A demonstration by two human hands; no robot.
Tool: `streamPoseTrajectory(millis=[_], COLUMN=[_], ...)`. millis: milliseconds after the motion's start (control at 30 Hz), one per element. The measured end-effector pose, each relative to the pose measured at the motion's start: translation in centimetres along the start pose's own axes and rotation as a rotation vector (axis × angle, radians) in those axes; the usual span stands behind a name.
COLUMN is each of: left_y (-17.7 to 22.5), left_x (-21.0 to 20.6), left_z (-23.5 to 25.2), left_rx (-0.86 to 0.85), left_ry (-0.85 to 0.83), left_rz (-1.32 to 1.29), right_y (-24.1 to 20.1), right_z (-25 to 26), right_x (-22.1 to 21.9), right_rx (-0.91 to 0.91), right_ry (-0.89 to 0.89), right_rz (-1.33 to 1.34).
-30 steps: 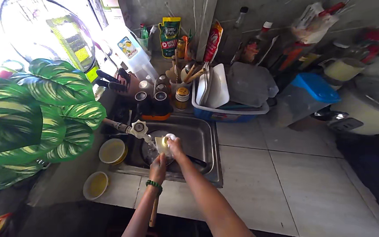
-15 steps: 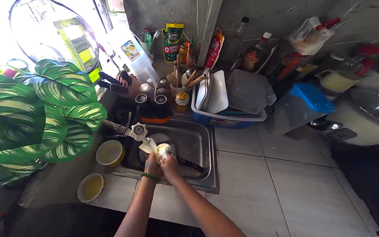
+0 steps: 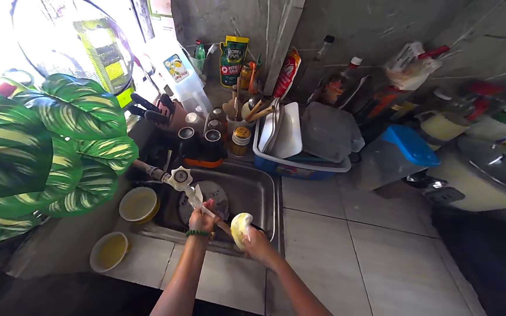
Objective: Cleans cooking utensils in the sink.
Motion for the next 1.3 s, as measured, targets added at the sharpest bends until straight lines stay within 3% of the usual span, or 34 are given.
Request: streamPoseTrajectory(millis=[200, 433, 567, 700, 833, 967, 1100, 1300], left_y=[-1.3, -0.2, -2.0, -2.1, -2.2, -1.7, -1.1, -1.8], left_x=[-0.9, 1.4, 1.2, 0.9, 1.5, 2.9, 4.0, 6.1], left_z=[-1.2, -1.7, -4.2, -5.3, -6.0, -6.2, -5.7, -3.4], left_rx=[-0.038, -0.050, -0.004, 0.074, 0.110, 0.093, 0.065, 0.127], left_ry=[-0.098, -0.032, -0.058, -0.087, -0.082, -0.016, 0.039, -0.088], left_rz=[0.001, 0.049, 0.247, 0.253, 0.163, 0.115, 0.067, 0.070], right_y=[-5.1, -8.4, -11.6, -12.9, -13.8, -14.8, -17.6, -22.6], right_z=[5.0, 5.9, 9.1, 12.5, 12.4, 11.6, 11.7, 16.2], right_x=[-1.1, -1.1, -2.1, -2.3, -1.9, -2.1, -5.9, -11.7], right_rx=[0.082, 0.073, 0.068, 0.006, 0.039, 0.148, 0.046, 0.263], right_ry=[0.036, 0.238, 0.075, 0.009, 0.071, 0.247, 0.107, -0.164], right_rz=[-0.023, -0.019, -0.157, -0.382, -0.463, -0.498, -0.466, 0.153])
Point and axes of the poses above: each hand's wrist, its own z-axis towards the middle knuckle, its own x-axis out of the back of the hand, y = z × x, the point moved 5 cm from there along z, towards the middle knuckle, and after that the axes turned 11 degrees about -y, right-handed, at the moved point
